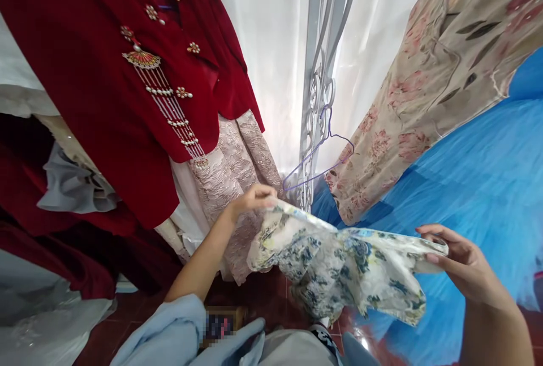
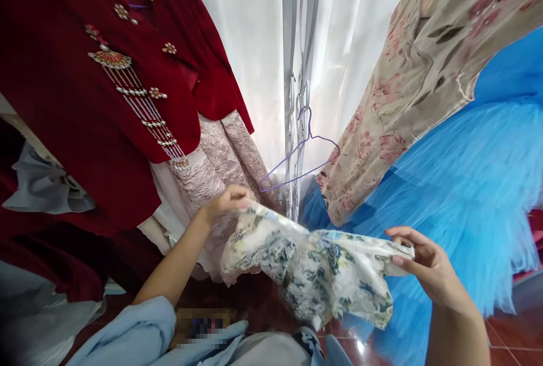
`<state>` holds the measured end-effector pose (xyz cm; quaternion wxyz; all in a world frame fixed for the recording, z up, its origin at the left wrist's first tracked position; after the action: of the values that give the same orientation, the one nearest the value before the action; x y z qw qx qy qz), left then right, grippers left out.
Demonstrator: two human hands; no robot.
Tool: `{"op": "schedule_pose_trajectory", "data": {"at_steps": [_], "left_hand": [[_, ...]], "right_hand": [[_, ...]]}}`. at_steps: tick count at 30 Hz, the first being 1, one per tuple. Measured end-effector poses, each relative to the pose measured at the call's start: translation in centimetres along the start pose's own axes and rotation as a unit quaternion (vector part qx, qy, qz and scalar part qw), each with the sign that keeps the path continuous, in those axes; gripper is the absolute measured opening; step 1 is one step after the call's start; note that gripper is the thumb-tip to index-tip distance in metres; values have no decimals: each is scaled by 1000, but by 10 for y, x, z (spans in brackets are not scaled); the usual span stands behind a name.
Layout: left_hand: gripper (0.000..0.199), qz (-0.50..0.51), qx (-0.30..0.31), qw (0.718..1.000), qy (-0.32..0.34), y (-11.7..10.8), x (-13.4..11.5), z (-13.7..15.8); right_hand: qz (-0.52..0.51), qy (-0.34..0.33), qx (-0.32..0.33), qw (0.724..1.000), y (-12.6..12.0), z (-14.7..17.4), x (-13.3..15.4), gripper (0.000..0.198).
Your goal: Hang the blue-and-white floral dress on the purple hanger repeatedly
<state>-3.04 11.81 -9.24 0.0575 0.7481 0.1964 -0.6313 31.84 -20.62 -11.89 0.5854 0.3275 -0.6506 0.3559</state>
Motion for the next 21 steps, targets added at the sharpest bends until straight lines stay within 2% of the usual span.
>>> {"op": "schedule_pose_trajectory", "data": {"at_steps": [3,5,7,10,12,14,17,21], "left_hand": [[36,57,-125,986,90,-37,-25,-38],[36,115,-170,973,103,-49,-27,-68],[36,156,-185,968,61,-48,-18,-98],[42,168,-170,970,-48,-28,5,-127],[44,171,-165,967,-87,-17,16,-132],[46,179,-179,963,-95,-17,20,-130],[47,159,-192,962,-114,-36,14,-121],[41,92,-166,971,-144,-72,-3,-116]], "right_hand": [[-9,21,16,1000,14,-12,0,51],[-9,12,31,999,26,-22,2,50],[-9,-7,25,1000,33,-33,2,46],[3,-36,-11,999,32,-53,-5,41],[33,-57,-41,997,26,-69,-13,37],[78,-89,-80,990,17,-90,-18,29],[140,-152,-133,969,6,-132,-8,19],[166,-238,-166,943,3,-210,37,10]]}}
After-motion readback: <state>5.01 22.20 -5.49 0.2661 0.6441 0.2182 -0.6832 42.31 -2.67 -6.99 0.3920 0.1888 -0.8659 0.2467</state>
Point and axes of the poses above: each hand's wrist, its own z-axis away from the middle knuckle, its own y-axis out of the palm, x = y × z, the point moved 5 cm from there along -z, towards the middle knuckle, and after that the axes turned 1 degree about -y, right-handed, at the moved point
